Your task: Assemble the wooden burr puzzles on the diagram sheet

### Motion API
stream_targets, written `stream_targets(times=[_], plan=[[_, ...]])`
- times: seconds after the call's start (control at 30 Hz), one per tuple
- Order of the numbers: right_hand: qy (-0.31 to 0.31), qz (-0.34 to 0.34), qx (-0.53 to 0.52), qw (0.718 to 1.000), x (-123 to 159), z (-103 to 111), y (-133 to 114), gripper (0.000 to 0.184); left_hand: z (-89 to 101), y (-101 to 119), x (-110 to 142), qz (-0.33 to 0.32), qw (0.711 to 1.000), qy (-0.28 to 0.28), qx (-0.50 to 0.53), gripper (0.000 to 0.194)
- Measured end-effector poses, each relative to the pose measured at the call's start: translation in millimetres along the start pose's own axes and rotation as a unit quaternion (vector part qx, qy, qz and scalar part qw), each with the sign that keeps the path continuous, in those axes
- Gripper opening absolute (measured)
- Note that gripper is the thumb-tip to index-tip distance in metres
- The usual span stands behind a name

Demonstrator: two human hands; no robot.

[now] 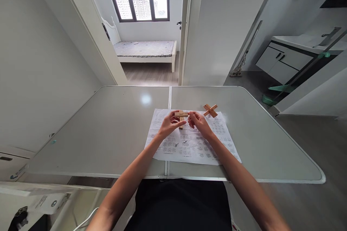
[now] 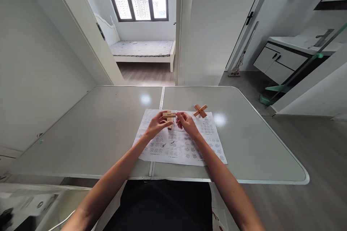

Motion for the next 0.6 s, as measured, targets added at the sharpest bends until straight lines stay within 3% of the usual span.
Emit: stream_targets(times=[0.17, 0.43, 0.6], plan=[[0.022, 0.021, 0.031, 0.999, 0, 0, -4, 0.053, 5.0, -2, -1, 0.016, 1.0, 0.021, 0.014, 0.063], [0.007, 0.035, 0.077, 0.996, 2, -3, -6, 0.055, -2.1, 1, 2, 0.032, 0.999, -0.007, 0.043, 0.059], [0.053, 0.06, 0.155, 0.985, 1, 4, -3, 0.053, 9.3, -3, -1, 0.04, 0.996, 0.075, 0.034, 0.057]])
Point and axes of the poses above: each hand's wrist, its own x-axis away from the middle knuckle, its own z-axis out of the back of the hand, y = z × x, the point moved 5 cm from there along -x, towards the middle knuckle, and after that the axes turned 5 degrees about -x, right-handed, at the moved point
